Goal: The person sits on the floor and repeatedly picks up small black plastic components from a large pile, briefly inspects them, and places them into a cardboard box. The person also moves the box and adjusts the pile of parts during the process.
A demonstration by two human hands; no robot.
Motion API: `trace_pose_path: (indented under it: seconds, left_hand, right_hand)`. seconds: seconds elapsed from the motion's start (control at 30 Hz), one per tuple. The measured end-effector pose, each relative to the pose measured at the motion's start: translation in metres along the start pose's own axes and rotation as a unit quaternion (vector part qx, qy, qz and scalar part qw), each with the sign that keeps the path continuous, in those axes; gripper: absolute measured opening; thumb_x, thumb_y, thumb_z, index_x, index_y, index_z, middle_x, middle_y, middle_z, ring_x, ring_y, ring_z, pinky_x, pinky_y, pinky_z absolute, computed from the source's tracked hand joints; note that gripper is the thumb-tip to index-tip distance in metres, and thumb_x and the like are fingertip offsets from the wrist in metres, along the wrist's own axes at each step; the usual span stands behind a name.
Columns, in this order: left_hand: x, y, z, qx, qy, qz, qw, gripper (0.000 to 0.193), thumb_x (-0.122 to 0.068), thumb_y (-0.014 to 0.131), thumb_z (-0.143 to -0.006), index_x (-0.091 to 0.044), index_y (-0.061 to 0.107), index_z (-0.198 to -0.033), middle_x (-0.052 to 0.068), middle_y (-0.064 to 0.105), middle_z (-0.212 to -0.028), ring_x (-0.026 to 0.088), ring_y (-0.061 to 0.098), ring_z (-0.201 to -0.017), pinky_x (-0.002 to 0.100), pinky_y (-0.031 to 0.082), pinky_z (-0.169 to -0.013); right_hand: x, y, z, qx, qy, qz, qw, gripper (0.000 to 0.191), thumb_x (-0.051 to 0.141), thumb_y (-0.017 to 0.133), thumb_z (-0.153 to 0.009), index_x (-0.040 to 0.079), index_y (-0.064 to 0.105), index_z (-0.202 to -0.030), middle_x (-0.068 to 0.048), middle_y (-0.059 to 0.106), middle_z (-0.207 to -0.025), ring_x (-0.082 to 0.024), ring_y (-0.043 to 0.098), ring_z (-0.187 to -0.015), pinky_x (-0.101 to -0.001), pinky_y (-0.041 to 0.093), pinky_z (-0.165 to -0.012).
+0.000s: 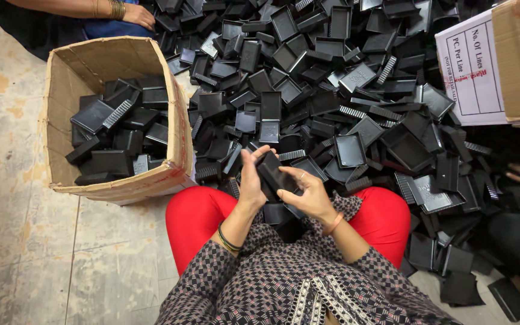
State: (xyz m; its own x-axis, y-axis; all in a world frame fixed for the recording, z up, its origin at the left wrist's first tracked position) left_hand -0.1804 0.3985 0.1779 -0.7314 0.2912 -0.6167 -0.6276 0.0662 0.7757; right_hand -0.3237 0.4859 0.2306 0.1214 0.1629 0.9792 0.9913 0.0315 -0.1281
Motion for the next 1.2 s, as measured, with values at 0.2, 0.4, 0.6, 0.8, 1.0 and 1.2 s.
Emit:
trace_pose_path:
  seconds: [0.2, 0.4, 0.6, 0.8, 1.0, 1.2]
  left_hand:
    - [0.004, 0.007, -0.001, 0.022, -0.001, 0.010, 1.000, 0.066, -0.058, 0.038, -0.105, -0.001, 0.059, -0.128, 0.012, 0.068, -0.118, 0.019, 0.065, -0.106, 0.036, 0.055, -0.095]
    - [0.012, 0.021, 0.011, 0.003, 0.094, -0.091, 0.991, 0.042, -0.009, 0.071, -0.097, -0.001, 0.052, -0.134, 0.011, 0.062, -0.126, 0.017, 0.060, -0.113, 0.032, 0.049, -0.101]
    - [-0.011, 0.020, 0.014, 0.099, 0.071, 0.012, 0.992, 0.055, 0.006, 0.063, -0.084, 0.004, 0.052, -0.138, 0.018, 0.063, -0.135, 0.025, 0.063, -0.128, 0.038, 0.051, -0.108]
    - [-0.011, -0.017, 0.031, -0.068, 0.088, -0.253, 0.961, 0.049, -0.011, 0.079, -0.088, 0.002, 0.056, -0.129, 0.013, 0.067, -0.119, 0.018, 0.067, -0.104, 0.032, 0.056, -0.092]
    - [-0.158, -0.066, 0.015, -0.147, 0.363, -0.410, 0.824, 0.044, -0.019, 0.086, -0.092, -0.002, 0.053, -0.117, 0.003, 0.059, -0.109, 0.014, 0.058, -0.098, 0.030, 0.054, -0.089]
    - [-0.264, -0.086, -0.027, -0.286, 0.555, -0.635, 0.455, 0.090, -0.020, 0.090, -0.099, 0.012, 0.024, -0.150, 0.030, 0.031, -0.156, 0.040, 0.031, -0.146, 0.044, 0.025, -0.124]
  right_hand:
    - [-0.001, 0.005, 0.002, -0.030, 0.009, -0.033, 0.999, 0.057, 0.006, 0.082, -0.084, -0.001, 0.063, -0.137, -0.010, 0.065, -0.124, -0.015, 0.064, -0.112, -0.0292, 0.053, -0.097]
    - [-0.005, 0.013, 0.008, -0.072, -0.153, 0.192, 0.967, 0.057, 0.008, 0.082, -0.084, -0.003, 0.062, -0.136, -0.015, 0.061, -0.139, -0.023, 0.062, -0.128, -0.0339, 0.048, -0.107]
    - [-0.044, 0.002, -0.003, -0.010, 0.162, -0.334, 0.929, 0.043, 0.011, 0.064, -0.097, 0.002, 0.055, -0.139, -0.009, 0.068, -0.122, -0.016, 0.068, -0.106, -0.0331, 0.055, -0.092]
    - [-0.074, 0.023, -0.001, -0.049, 0.146, -0.242, 0.958, 0.032, 0.009, 0.068, -0.099, -0.006, 0.061, -0.127, -0.012, 0.071, -0.111, -0.016, 0.068, -0.095, -0.0325, 0.056, -0.086]
    - [-0.097, -0.003, -0.069, 0.028, -0.072, 0.217, 0.973, 0.029, 0.015, 0.076, -0.092, 0.000, 0.068, -0.116, -0.012, 0.071, -0.111, -0.026, 0.069, -0.099, -0.0371, 0.057, -0.086]
    - [-0.119, -0.056, -0.167, -0.004, -0.120, 0.661, 0.741, 0.018, 0.016, 0.075, -0.071, 0.011, 0.075, -0.088, -0.010, 0.073, -0.093, -0.029, 0.069, -0.088, -0.0568, 0.046, -0.083]
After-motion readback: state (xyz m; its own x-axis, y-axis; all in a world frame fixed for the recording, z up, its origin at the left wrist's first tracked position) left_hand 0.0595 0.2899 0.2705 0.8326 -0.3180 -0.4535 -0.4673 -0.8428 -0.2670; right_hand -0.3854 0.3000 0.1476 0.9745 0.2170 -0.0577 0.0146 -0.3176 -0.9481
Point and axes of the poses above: each hand's wrist, its own z-axis away from the middle knuckle, its own y-axis out of the palm, x = y × z, the point moved 2 cm from there along -z, towards the middle knuckle
